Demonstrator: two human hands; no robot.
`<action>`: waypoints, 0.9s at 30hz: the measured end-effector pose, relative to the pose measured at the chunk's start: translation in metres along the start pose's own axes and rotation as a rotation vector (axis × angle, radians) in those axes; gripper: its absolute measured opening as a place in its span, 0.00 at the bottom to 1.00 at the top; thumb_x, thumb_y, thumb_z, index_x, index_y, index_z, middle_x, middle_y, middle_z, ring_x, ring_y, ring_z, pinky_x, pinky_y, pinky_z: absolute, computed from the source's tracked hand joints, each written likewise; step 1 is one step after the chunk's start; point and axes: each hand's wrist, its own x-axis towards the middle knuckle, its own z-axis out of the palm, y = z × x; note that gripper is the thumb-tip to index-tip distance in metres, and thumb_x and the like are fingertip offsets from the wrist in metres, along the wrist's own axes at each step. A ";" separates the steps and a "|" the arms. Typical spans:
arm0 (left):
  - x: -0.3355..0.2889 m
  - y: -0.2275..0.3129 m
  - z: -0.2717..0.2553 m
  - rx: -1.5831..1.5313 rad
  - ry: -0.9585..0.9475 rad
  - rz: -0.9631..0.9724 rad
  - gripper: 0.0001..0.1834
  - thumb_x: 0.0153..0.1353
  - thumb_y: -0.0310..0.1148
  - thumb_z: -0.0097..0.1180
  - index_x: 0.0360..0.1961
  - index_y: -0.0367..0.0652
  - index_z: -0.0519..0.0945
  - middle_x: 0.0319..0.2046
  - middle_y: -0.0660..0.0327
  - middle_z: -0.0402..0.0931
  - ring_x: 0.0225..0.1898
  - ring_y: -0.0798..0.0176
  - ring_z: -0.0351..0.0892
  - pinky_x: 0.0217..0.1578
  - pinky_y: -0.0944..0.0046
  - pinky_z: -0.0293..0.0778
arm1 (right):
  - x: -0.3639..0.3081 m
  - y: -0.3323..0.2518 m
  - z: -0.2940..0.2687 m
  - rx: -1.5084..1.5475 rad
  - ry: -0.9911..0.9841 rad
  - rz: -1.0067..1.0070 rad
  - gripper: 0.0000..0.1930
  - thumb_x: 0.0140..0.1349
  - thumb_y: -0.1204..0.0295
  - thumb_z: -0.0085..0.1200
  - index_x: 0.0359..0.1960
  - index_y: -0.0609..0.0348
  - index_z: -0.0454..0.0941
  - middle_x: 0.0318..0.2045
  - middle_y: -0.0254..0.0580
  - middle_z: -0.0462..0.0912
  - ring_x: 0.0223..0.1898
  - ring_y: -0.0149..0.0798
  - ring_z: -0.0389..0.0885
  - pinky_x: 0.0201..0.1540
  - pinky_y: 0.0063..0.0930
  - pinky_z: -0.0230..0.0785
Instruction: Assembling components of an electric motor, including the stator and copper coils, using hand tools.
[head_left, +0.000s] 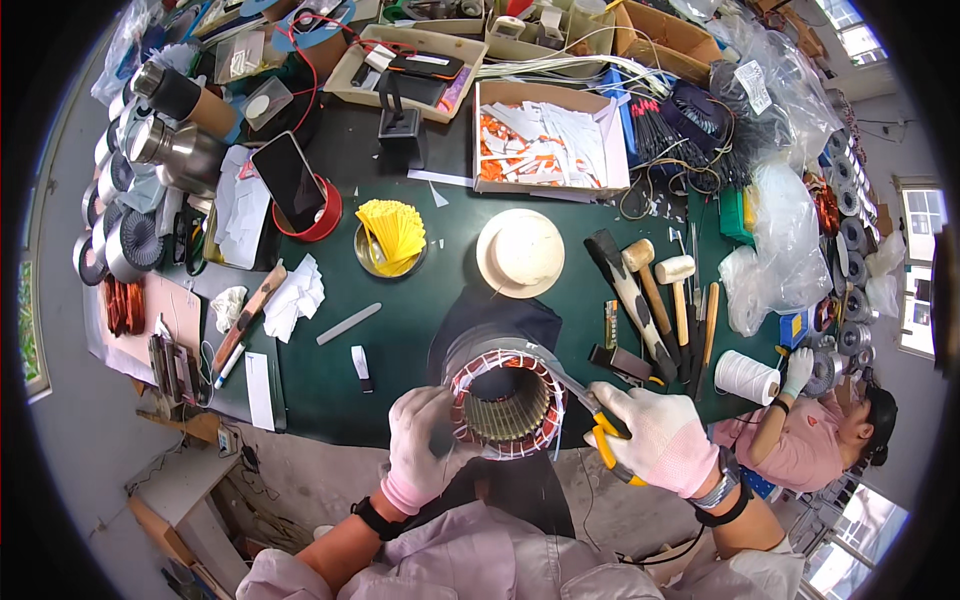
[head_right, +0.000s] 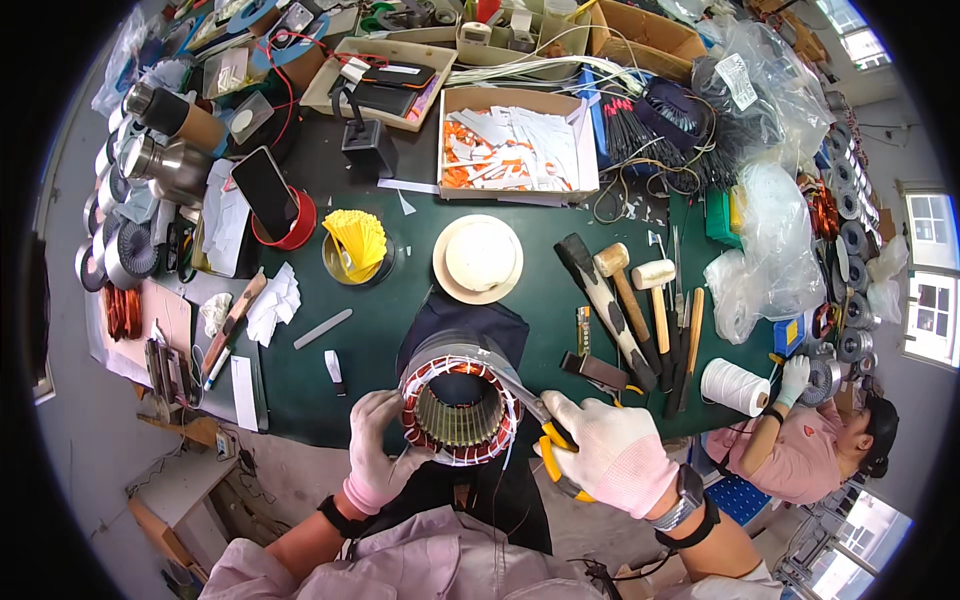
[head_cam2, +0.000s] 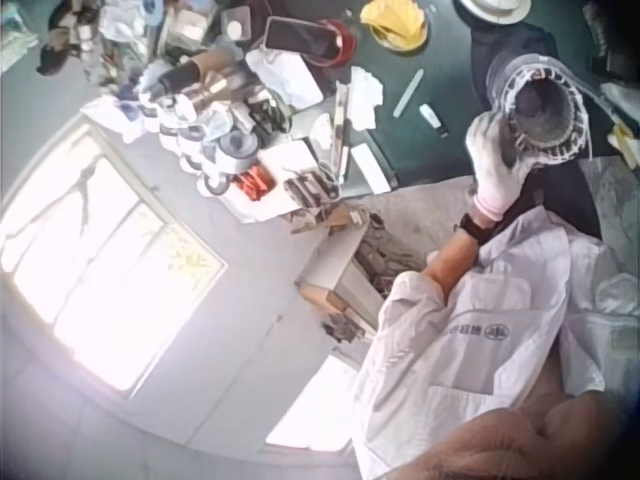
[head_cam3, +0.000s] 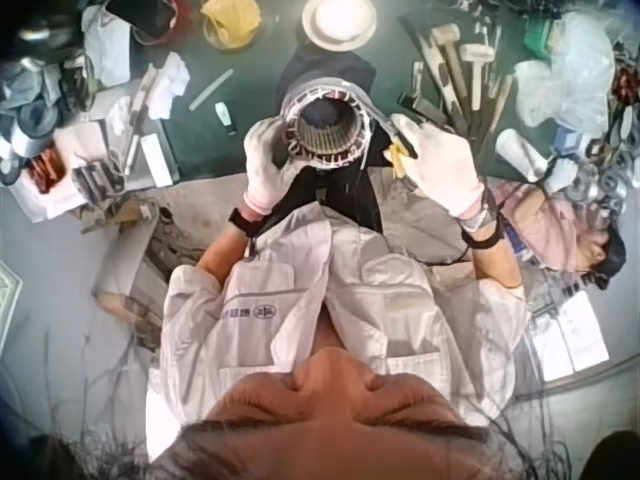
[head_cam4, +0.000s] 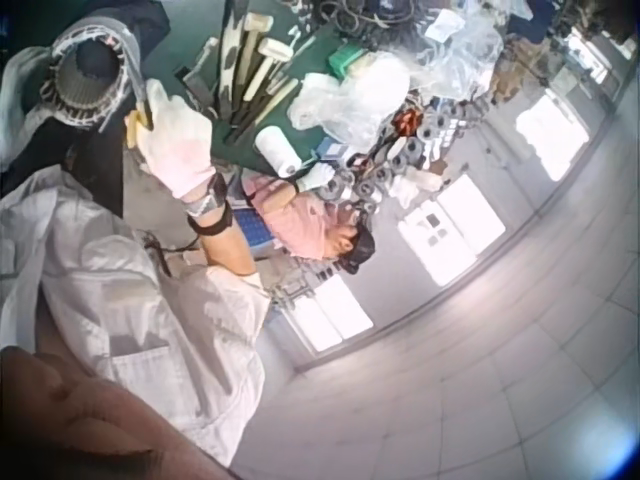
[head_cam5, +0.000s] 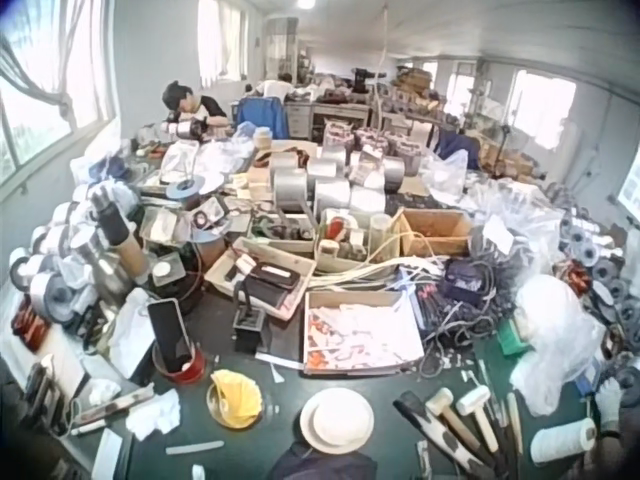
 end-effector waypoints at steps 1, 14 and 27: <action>0.000 0.000 0.001 -0.011 0.017 -0.007 0.43 0.50 0.45 0.81 0.63 0.36 0.76 0.60 0.48 0.77 0.62 0.41 0.75 0.65 0.44 0.69 | 0.002 0.000 -0.003 -0.028 -0.004 -0.025 0.26 0.61 0.55 0.69 0.58 0.50 0.80 0.28 0.45 0.83 0.30 0.51 0.86 0.32 0.42 0.76; -0.003 0.012 0.001 0.057 0.021 -0.010 0.42 0.48 0.36 0.81 0.63 0.35 0.76 0.58 0.49 0.79 0.59 0.43 0.76 0.63 0.46 0.70 | -0.002 0.066 0.121 0.119 0.072 0.271 0.26 0.61 0.57 0.68 0.57 0.56 0.81 0.29 0.50 0.85 0.32 0.55 0.87 0.37 0.48 0.78; -0.022 0.068 0.006 0.123 0.060 -0.209 0.33 0.61 0.21 0.62 0.69 0.33 0.71 0.47 0.51 0.82 0.49 0.50 0.83 0.55 0.53 0.77 | -0.026 0.011 0.117 0.681 0.128 0.082 0.25 0.63 0.55 0.69 0.51 0.61 0.77 0.36 0.45 0.87 0.40 0.51 0.88 0.45 0.43 0.78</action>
